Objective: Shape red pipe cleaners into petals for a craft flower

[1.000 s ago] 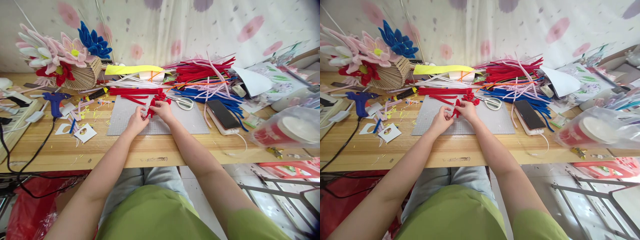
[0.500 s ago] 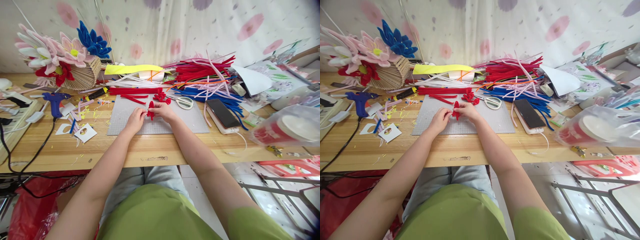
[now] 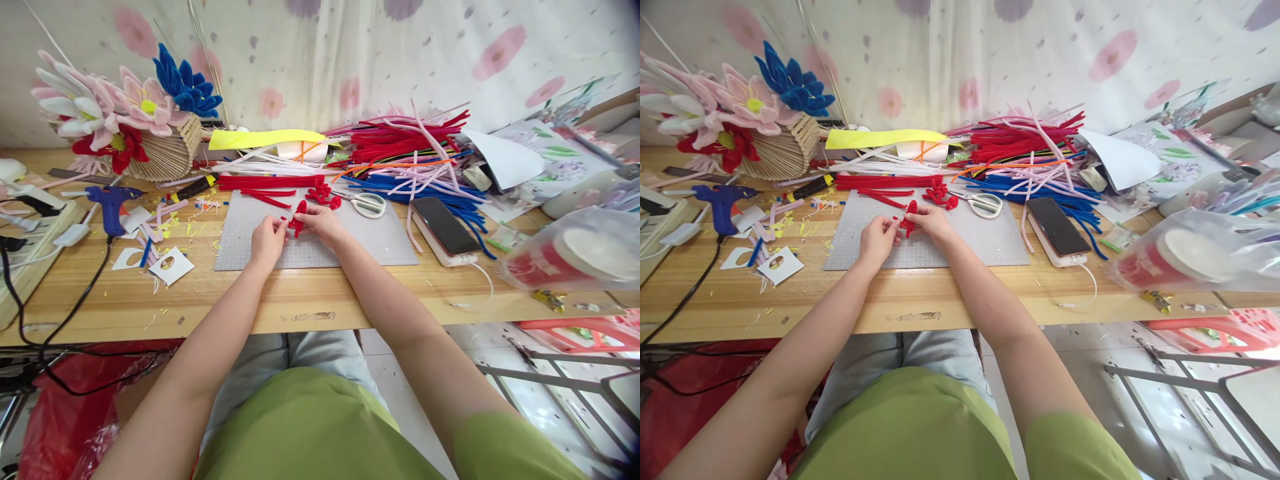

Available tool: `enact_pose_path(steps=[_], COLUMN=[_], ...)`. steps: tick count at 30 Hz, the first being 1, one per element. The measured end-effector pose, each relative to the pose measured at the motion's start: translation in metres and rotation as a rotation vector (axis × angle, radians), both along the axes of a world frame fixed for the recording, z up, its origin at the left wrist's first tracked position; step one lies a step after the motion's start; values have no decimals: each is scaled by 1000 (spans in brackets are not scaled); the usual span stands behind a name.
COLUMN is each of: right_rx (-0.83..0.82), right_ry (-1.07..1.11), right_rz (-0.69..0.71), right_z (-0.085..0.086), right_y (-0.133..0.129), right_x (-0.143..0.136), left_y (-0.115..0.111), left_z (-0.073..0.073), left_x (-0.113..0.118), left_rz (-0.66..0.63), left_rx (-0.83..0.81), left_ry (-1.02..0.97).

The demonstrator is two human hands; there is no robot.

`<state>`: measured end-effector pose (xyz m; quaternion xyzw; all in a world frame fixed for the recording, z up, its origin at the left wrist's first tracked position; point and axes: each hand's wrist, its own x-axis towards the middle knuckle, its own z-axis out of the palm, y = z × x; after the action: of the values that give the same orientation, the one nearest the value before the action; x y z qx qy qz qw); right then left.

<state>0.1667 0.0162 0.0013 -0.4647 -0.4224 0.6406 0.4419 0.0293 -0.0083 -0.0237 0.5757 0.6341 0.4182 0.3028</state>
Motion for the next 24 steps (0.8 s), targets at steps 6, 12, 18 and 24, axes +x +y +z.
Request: enact_pose_path(steps=[6,12,18,24], right_rx=[32,183,253,286], right_ry=[-38,-109,-77,-88], right_rz=[-42,-82,44,61], right_z=[-5,-14,-14,-12], right_y=[4,11,10,10], right_x=[-4,-1,4,3], left_y=[-2,-4,-7,-8], left_z=[0,-3,13,20], left_x=[0,10,12,11], left_rz=[-66,-160,-150,-189], left_rx=[6,-129,-294,-331], left_ry=[13,-251,-623,-619])
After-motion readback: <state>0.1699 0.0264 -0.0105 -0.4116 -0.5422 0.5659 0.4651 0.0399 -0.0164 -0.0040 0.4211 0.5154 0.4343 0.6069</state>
